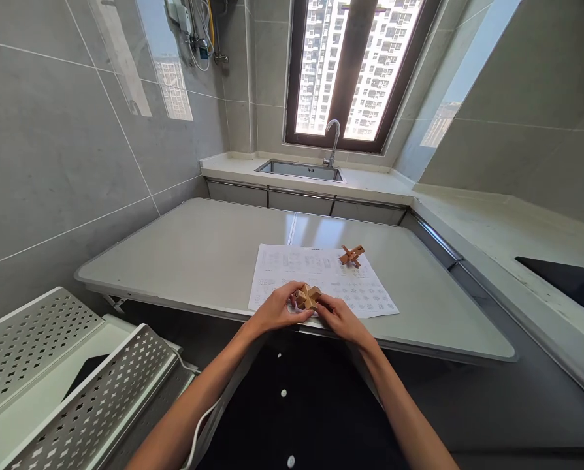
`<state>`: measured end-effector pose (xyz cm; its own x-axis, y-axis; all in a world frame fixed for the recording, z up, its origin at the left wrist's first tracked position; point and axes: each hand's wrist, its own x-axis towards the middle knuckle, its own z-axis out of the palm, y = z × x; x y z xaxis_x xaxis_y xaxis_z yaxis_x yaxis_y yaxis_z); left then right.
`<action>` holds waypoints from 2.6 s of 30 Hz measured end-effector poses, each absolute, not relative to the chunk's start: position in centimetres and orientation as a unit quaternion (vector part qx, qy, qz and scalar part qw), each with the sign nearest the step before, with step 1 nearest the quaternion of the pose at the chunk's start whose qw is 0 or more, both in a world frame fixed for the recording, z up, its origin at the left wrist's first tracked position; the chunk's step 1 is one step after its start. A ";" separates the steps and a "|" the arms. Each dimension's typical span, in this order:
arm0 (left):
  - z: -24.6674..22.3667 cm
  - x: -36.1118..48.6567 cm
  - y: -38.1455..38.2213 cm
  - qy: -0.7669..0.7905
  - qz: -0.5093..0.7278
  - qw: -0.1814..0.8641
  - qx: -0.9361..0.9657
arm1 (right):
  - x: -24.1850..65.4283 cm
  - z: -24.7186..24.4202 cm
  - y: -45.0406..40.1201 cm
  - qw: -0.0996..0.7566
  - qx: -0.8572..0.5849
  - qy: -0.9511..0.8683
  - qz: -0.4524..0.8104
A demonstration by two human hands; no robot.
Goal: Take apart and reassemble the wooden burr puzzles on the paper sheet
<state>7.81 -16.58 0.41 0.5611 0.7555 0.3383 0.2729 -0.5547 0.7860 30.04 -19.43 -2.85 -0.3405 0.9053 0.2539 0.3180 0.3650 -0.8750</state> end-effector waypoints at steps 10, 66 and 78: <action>0.2 7.7 -16.5 0.298 0.358 0.329 0.821 | 29.5 -2.7 -19.8 0.402 -0.426 -0.708 0.396; 0.1 7.9 -16.0 0.360 0.329 0.349 0.800 | 29.6 -3.5 -19.5 0.414 -0.474 -0.711 0.314; -0.3 7.9 -15.8 0.368 0.327 0.344 0.800 | 29.6 -3.1 -19.5 0.400 -0.483 -0.721 0.296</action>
